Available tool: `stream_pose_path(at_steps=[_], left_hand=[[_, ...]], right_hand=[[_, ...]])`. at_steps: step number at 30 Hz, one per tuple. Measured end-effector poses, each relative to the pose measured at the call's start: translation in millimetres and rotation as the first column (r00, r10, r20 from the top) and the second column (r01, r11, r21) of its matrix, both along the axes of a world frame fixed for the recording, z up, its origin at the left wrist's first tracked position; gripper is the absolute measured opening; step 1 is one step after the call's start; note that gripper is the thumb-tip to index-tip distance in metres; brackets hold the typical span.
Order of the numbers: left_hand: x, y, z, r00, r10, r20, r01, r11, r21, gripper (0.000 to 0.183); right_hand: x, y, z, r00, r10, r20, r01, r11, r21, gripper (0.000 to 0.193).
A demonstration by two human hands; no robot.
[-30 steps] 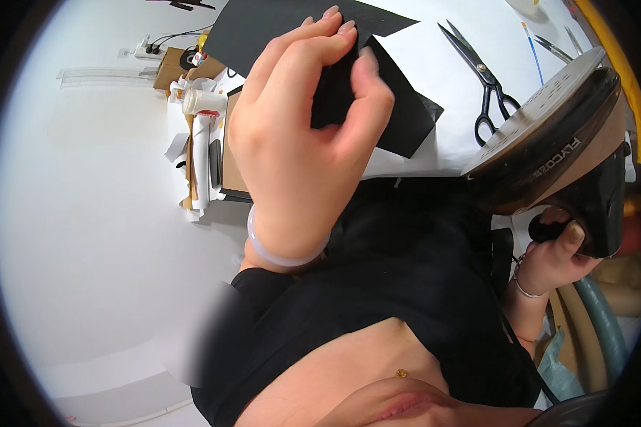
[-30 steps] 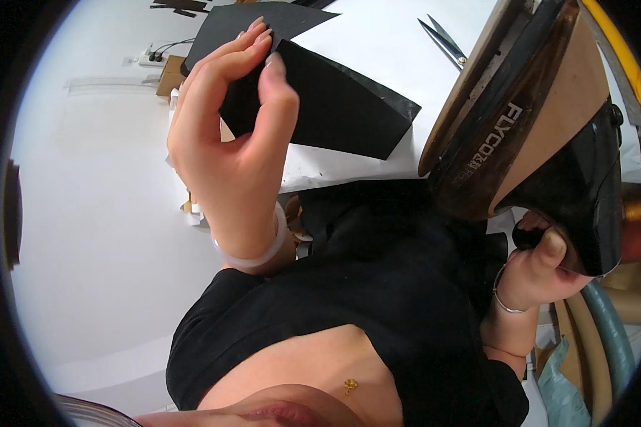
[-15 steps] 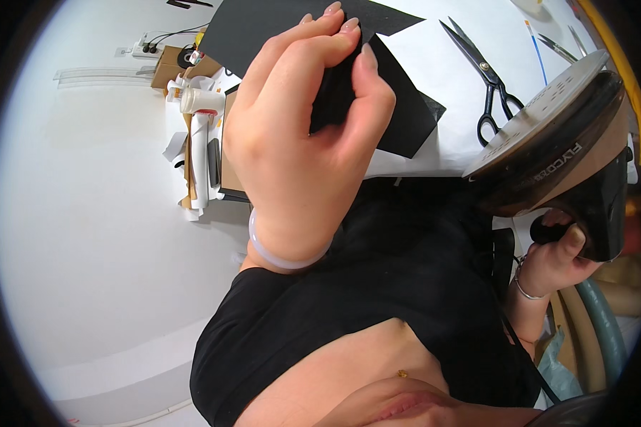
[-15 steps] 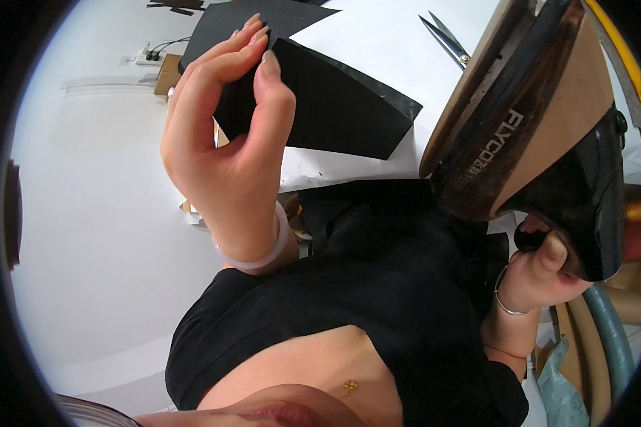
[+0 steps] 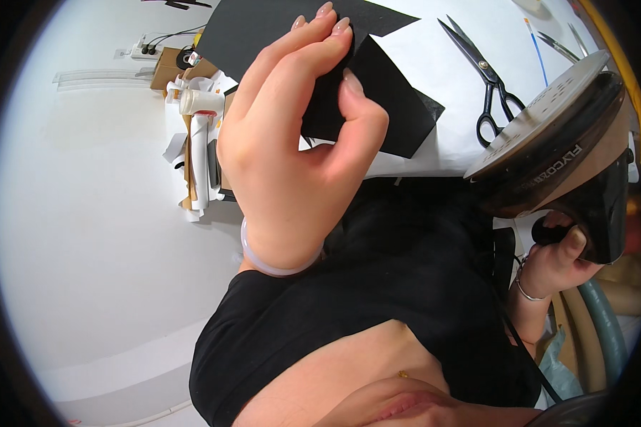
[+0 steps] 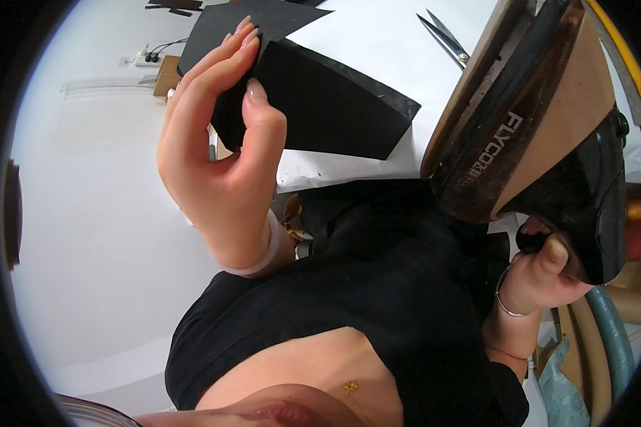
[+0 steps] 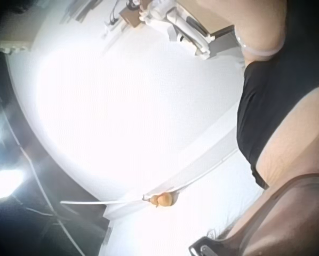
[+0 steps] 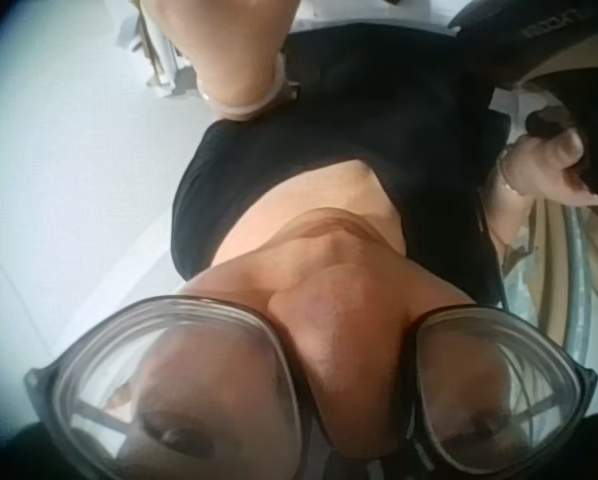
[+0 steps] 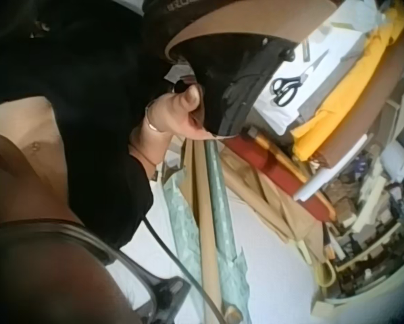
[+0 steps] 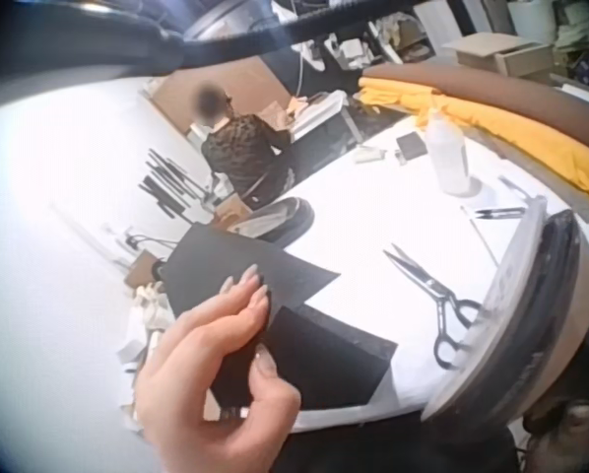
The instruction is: The person uses a handheld iron to press black fabric onto a rectangular frame, then trims excess fabric with scissors and tucks edges with a small tool. The person repeats this process on multiple frames, folding and securing the fabric around the corners.
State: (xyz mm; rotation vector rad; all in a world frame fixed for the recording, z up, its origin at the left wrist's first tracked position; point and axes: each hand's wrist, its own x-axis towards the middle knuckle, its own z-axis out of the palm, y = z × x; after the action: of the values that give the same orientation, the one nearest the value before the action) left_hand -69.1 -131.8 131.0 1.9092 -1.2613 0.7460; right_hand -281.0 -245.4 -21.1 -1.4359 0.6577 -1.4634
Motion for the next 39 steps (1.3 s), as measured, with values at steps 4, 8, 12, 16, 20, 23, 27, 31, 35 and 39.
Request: stream_pose_path(at_steps=[4, 8, 12, 16, 20, 23, 27, 31, 35, 39], left_hand=[[18.3, 8.7, -6.3, 0.993, -0.047, 0.107, 0.044, 0.999, 0.033, 0.021], [12.1, 9.2, 1.0, 0.996, -0.036, 0.078, 0.027, 0.993, 0.119, 0.027], [33.0, 17.0, -10.5, 0.962, -0.188, 0.198, 0.183, 0.982, 0.044, 0.028], [20.8, 19.1, -6.9, 0.953, -0.206, 0.223, 0.182, 0.976, 0.121, 0.032], [36.8, 33.7, -10.0, 0.901, -0.201, 0.383, 0.084, 0.95, 0.301, 0.029], [53.1, 25.1, -20.9, 0.851, -0.237, 0.469, 0.186, 0.97, 0.154, 0.024], [30.6, 35.5, -11.3, 0.924, -0.194, 0.329, 0.142, 0.975, 0.173, 0.034], [39.5, 43.6, -8.6, 0.928, -0.311, 0.203, 0.292, 0.949, 0.12, 0.056], [51.1, 48.9, -32.3, 0.875, -0.48, 0.069, 0.484, 0.872, -0.068, 0.079], [32.2, 67.6, -92.9, 0.879, -0.474, -0.051, 0.385, 0.768, -0.512, 0.088]], right_hand=[[0.0, -1.0, 1.7, 0.999, -0.019, -0.027, 0.019, 1.0, -0.016, 0.041], [-1.5, -1.2, 0.9, 0.998, -0.03, -0.052, 0.028, 0.999, -0.047, 0.042], [-2.1, -0.2, 1.0, 1.0, -0.021, -0.01, 0.02, 0.999, -0.042, 0.043], [-4.9, -3.1, 2.6, 1.0, -0.01, 0.001, 0.01, 1.0, -0.019, 0.04], [-9.1, -3.5, 2.3, 1.0, -0.029, 0.002, 0.029, 0.999, -0.014, 0.038], [-7.1, -4.6, 6.3, 0.999, -0.027, 0.043, 0.028, 0.999, -0.019, 0.036], [-5.9, -15.2, 27.4, 0.999, -0.005, 0.034, 0.007, 0.997, -0.071, 0.03], [-6.9, -40.7, 74.8, 0.997, 0.056, -0.051, -0.066, 0.975, -0.212, 0.023], [1.0, -79.5, 134.5, 0.975, -0.029, -0.221, -0.054, 0.931, -0.36, 0.026], [32.6, -113.0, 211.1, 0.79, -0.141, -0.597, -0.267, 0.797, -0.542, 0.036]])
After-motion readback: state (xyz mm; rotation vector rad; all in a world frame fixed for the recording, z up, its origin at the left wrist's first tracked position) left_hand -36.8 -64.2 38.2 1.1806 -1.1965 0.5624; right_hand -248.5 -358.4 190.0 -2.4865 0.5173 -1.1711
